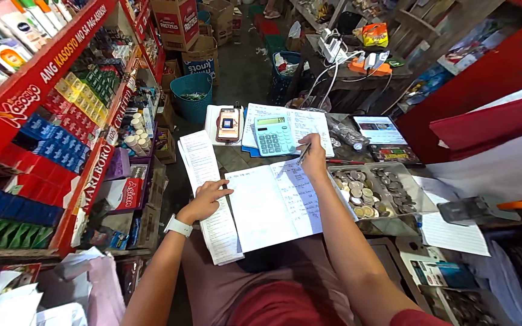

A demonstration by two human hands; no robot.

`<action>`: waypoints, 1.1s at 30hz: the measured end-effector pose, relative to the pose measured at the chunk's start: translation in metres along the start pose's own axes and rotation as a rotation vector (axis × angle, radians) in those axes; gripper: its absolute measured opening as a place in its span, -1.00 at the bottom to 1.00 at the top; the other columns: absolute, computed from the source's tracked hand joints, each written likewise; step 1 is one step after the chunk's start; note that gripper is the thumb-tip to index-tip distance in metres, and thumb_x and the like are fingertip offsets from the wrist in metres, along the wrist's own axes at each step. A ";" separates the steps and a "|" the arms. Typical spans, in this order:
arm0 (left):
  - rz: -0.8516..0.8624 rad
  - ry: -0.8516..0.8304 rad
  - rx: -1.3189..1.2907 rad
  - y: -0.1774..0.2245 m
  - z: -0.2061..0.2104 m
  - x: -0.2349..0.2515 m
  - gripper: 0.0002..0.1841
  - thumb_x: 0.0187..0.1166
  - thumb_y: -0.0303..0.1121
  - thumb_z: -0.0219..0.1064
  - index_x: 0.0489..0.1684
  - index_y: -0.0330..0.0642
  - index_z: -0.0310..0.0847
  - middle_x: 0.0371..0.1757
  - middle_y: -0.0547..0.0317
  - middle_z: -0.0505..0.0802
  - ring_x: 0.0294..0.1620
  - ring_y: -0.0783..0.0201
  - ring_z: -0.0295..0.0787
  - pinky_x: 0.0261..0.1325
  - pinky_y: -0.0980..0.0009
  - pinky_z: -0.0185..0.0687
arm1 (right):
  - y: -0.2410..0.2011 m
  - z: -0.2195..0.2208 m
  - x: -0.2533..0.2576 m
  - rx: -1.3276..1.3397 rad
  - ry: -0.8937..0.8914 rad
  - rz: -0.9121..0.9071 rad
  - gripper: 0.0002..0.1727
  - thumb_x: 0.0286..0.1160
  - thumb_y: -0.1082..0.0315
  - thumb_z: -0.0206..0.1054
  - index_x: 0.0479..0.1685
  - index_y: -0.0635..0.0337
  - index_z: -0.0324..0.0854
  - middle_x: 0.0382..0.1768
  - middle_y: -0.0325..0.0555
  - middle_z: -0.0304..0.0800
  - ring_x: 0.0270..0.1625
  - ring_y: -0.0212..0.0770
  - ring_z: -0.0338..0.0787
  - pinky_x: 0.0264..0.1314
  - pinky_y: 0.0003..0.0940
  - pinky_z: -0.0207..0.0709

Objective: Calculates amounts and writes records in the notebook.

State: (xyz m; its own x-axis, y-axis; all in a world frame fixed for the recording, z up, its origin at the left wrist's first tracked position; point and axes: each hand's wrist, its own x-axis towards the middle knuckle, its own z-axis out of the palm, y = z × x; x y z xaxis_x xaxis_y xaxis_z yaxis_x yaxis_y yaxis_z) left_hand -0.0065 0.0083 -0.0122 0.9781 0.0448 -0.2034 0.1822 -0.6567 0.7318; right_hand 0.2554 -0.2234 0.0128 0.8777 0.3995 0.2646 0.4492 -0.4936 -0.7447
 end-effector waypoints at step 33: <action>0.007 0.018 -0.023 -0.004 0.004 0.002 -0.38 0.43 -0.61 0.02 0.46 0.06 0.71 0.79 0.16 0.40 0.79 -0.02 0.13 0.66 -0.23 -0.06 | -0.021 0.082 -0.021 0.388 -0.260 0.091 -0.74 0.58 0.51 0.25 -0.50 0.23 0.34 -0.69 -0.23 0.39 -0.69 -0.39 0.50 -0.53 -0.47 0.51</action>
State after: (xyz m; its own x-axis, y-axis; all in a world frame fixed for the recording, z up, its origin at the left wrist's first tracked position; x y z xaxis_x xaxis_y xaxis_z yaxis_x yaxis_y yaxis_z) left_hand -0.0054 0.0081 -0.0181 0.9809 0.0545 -0.1867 0.1779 -0.6397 0.7477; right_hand 0.2137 -0.1586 -0.0277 0.8173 0.5728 0.0627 0.2340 -0.2305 -0.9445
